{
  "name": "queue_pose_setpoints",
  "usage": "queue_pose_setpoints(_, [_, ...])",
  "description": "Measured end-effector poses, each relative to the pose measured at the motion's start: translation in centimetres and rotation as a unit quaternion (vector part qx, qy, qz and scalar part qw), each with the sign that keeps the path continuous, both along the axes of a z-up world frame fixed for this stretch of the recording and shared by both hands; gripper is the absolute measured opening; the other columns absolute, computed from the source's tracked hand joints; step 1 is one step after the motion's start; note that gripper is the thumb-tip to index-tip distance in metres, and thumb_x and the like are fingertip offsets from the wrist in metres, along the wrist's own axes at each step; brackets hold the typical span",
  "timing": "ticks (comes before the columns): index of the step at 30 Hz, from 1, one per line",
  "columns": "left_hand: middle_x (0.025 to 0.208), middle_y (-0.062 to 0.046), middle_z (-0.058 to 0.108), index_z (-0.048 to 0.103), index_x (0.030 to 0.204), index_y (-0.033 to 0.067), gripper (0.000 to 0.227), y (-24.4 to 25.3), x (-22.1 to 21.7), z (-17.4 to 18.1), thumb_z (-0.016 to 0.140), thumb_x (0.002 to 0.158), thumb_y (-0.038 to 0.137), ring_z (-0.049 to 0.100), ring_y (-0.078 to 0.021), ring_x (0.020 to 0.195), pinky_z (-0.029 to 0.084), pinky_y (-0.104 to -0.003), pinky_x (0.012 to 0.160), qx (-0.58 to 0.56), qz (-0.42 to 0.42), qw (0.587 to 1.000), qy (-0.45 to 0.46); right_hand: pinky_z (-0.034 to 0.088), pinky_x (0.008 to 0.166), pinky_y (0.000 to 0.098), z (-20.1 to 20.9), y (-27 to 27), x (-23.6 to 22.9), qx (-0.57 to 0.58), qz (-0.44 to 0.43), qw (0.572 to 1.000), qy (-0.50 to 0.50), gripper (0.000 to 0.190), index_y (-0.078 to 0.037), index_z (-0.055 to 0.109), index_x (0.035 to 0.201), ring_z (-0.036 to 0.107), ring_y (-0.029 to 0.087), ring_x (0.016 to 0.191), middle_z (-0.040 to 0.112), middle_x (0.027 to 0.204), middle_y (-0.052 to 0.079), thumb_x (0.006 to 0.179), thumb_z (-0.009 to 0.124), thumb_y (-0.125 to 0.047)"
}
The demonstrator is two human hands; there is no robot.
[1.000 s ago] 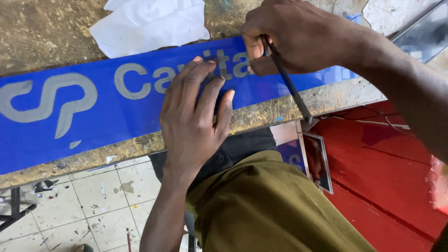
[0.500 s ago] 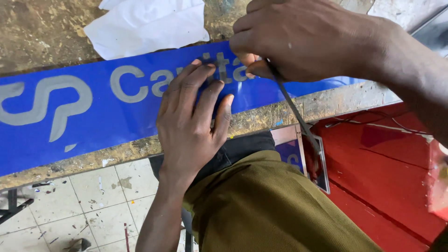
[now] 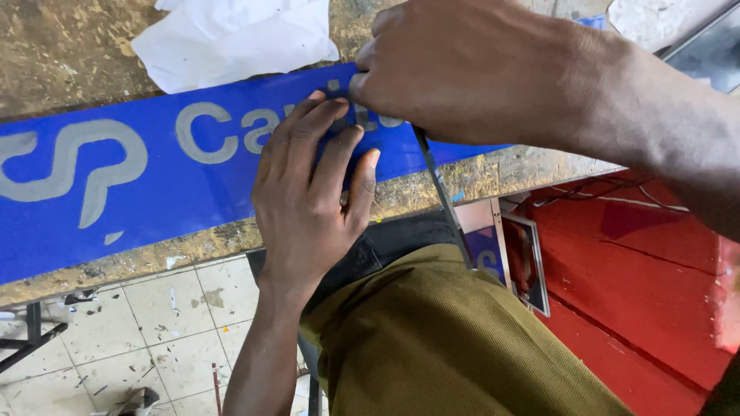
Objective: Using a weeding tool to remove excess vinyl from a sign
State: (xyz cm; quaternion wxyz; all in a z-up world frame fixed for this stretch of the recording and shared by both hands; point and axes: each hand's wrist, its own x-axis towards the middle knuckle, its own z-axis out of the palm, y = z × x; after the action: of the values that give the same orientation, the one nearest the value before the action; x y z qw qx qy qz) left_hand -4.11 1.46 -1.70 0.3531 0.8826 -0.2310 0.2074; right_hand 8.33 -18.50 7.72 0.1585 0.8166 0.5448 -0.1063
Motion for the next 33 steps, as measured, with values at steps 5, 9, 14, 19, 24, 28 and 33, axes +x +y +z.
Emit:
queue_pose_setpoints(5, [0.142,-0.019,0.068,0.076,0.127,-0.0005,0.020,0.0,-0.1,0.1,0.072,0.120,0.018,0.065,-0.0433,0.143,0.061,-0.059,0.118,0.008,-0.001,1.000,-0.002,0.054,0.054,0.0434,-0.8,0.1,-0.5,-0.018,0.031,0.999,-0.040,0.023,-0.021,0.073,0.089,0.078,0.031,0.072,0.074,0.073,0.002,0.110,0.071,-0.013])
queue_pose_setpoints(9, [0.143,-0.017,0.069,0.076,0.138,0.0017,0.024,-0.1,-0.2,0.0,0.071,0.121,0.017,0.066,-0.0430,0.145,0.059,-0.058,0.122,0.015,0.005,1.000,0.001,0.057,0.051,0.0408,-0.7,0.9,-1.1,-0.013,0.010,0.999,-0.028,0.035,-0.029,0.073,0.076,0.080,0.028,0.070,0.077,0.074,-0.004,0.100,0.078,-0.005])
queue_pose_setpoints(14, [0.139,-0.022,0.070,0.077,0.133,-0.0035,0.024,-0.1,0.0,0.2,0.070,0.119,0.015,0.067,-0.0461,0.140,0.059,-0.060,0.120,0.013,-0.005,1.000,-0.011,0.053,0.054,0.0410,-1.7,1.3,-1.4,-0.025,0.028,0.998,-0.043,0.044,-0.030,0.066,0.066,0.077,0.029,0.067,0.073,0.068,-0.004,0.105,0.081,-0.016])
queue_pose_setpoints(19, [0.139,-0.021,0.071,0.079,0.131,-0.0018,0.027,-0.2,-0.1,0.2,0.064,0.122,0.019,0.068,-0.0449,0.140,0.059,-0.059,0.118,0.016,-0.001,1.000,-0.021,0.061,0.055,0.0469,-1.9,-0.3,-1.4,0.050,0.022,0.998,-0.026,0.023,-0.020,0.075,0.085,0.081,0.038,0.068,0.077,0.074,0.005,0.108,0.072,-0.018])
queue_pose_setpoints(24, [0.141,-0.024,0.070,0.079,0.125,-0.0048,0.026,-0.3,0.0,0.4,0.064,0.122,0.016,0.068,-0.0458,0.138,0.059,-0.059,0.117,0.016,0.004,0.999,-0.034,0.060,0.076,0.0458,-2.9,-2.7,-1.4,0.196,0.031,0.980,-0.026,0.032,-0.014,0.075,0.134,0.075,0.033,0.088,0.077,0.101,0.005,0.102,0.072,-0.015])
queue_pose_setpoints(28, [0.141,-0.022,0.070,0.079,0.122,-0.0059,0.029,-0.2,0.0,0.4,0.062,0.122,0.017,0.069,-0.0455,0.137,0.059,-0.057,0.118,0.006,0.006,1.000,-0.029,0.055,0.089,0.0550,-2.3,-4.3,-1.6,0.241,0.000,0.966,0.093,0.022,-0.004,0.067,0.112,0.071,0.041,0.098,0.071,0.107,0.015,0.126,0.063,-0.021])
queue_pose_setpoints(33, [0.142,-0.018,0.065,0.079,0.125,-0.0013,0.024,-0.3,-0.1,0.1,0.063,0.122,0.016,0.066,-0.0434,0.141,0.060,-0.060,0.120,0.011,0.008,1.000,-0.007,0.043,0.074,0.0506,-1.8,-6.0,-2.9,0.301,-0.118,0.943,0.082,0.029,-0.003,0.070,0.130,0.058,0.036,0.080,0.066,0.098,0.015,0.106,0.059,0.010])
